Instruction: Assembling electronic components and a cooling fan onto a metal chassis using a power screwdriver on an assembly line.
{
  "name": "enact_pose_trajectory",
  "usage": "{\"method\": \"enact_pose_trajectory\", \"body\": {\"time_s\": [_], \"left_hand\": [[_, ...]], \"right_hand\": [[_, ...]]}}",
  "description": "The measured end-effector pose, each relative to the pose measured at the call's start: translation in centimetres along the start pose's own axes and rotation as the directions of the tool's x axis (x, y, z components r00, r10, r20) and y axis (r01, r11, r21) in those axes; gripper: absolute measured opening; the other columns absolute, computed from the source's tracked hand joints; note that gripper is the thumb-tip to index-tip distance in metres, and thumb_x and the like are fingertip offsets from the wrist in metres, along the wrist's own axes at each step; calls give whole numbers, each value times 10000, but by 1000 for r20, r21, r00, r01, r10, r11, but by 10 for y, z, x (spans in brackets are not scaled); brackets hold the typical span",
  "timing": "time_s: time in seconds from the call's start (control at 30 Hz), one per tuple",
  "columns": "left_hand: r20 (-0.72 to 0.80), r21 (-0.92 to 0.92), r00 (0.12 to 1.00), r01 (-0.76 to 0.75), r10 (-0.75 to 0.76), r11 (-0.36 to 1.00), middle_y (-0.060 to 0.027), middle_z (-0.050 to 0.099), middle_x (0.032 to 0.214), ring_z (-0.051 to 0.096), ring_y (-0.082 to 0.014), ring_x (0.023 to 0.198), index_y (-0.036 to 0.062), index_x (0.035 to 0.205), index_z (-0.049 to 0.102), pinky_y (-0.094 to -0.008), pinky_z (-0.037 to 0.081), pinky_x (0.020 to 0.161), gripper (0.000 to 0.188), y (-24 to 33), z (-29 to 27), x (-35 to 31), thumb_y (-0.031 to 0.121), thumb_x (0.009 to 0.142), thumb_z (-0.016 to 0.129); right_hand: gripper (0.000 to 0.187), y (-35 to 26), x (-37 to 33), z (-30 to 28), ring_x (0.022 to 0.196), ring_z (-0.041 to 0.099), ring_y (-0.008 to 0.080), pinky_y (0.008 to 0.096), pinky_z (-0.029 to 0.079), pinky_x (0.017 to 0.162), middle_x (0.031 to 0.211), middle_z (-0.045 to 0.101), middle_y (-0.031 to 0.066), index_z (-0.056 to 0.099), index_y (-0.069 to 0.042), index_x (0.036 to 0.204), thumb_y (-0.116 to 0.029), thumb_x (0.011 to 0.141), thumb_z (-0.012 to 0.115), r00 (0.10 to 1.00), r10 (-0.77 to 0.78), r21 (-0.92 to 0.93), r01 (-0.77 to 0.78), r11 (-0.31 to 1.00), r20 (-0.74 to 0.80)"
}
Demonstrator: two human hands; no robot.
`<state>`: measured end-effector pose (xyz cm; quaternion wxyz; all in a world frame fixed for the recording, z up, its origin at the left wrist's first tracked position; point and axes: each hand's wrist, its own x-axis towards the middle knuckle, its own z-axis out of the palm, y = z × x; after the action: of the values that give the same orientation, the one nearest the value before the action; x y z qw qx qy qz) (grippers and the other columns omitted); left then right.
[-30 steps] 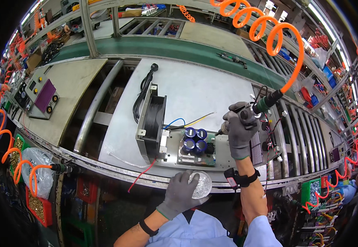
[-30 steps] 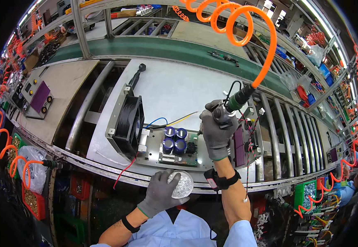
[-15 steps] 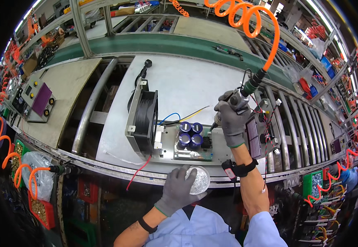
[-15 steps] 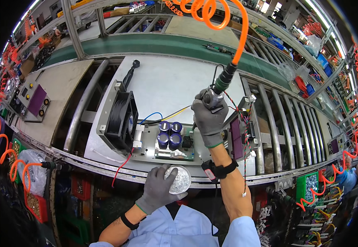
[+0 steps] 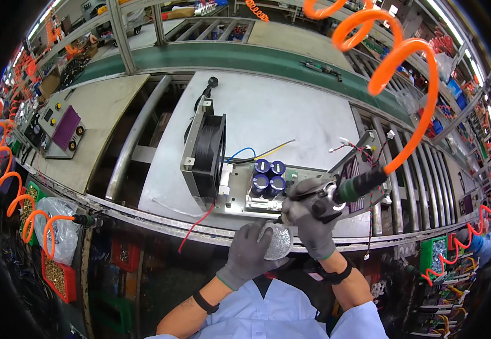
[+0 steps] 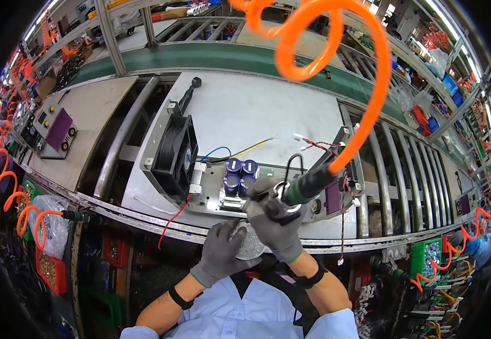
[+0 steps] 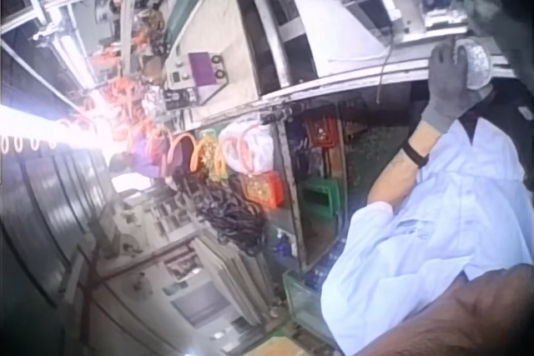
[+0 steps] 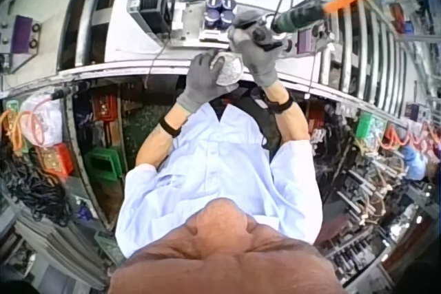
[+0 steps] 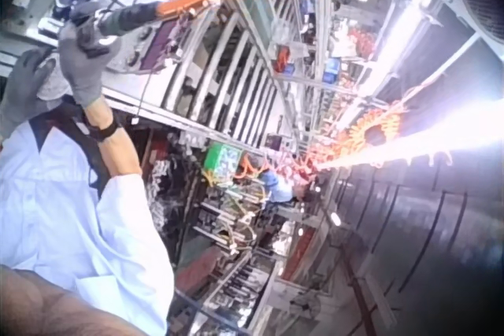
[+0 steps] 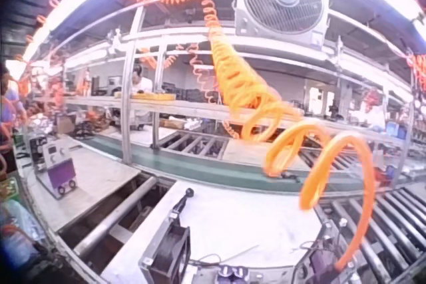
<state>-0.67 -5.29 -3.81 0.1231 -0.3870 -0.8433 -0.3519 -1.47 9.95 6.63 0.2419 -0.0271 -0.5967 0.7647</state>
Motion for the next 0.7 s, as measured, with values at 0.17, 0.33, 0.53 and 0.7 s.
{"method": "enact_pose_trajectory", "body": {"time_s": [0.17, 0.33, 0.53, 0.7], "left_hand": [[-28, -8, 1000, 9, -9, 1000, -207, 577, 1143, 575, -394, 1018, 42, 1159, 624, -477, 502, 877, 751, -2, 0, 1, 546, 646, 841], [-10, 2, 1000, 14, -14, 1000, -203, 574, 1158, 576, -390, 1017, 38, 1152, 633, -474, 501, 875, 747, -4, 0, 1, 578, 669, 816], [1, -5, 1000, 15, -15, 1000, -205, 576, 1170, 580, -386, 1011, 34, 1147, 639, -476, 502, 871, 752, -4, 1, 1, 584, 666, 816], [30, -31, 999, 36, -35, 999, -216, 576, 1163, 583, -400, 1028, 19, 1144, 632, -482, 506, 875, 756, -5, -1, 0, 578, 670, 817]], "right_hand": [[278, 23, -5, -8, 793, 631, 112, 260, 528, 693, 905, 660, 73, 610, 21, 1016, 123, 760, 648, 995, 80, -173, -68, 983, 64], [323, 23, -7, -9, 811, 622, 104, 252, 522, 693, 949, 651, 76, 587, 12, 1076, 120, 775, 634, 996, 80, -57, -77, 995, 44], [248, 23, -6, -6, 744, 626, 116, 261, 531, 653, 868, 647, 76, 587, 16, 968, 127, 747, 607, 993, 112, -56, -110, 992, 37], [268, 16, 0, 8, 745, 642, 124, 270, 537, 644, 843, 668, 81, 628, 5, 975, 124, 737, 659, 997, 81, -39, -81, 996, -4]]}}
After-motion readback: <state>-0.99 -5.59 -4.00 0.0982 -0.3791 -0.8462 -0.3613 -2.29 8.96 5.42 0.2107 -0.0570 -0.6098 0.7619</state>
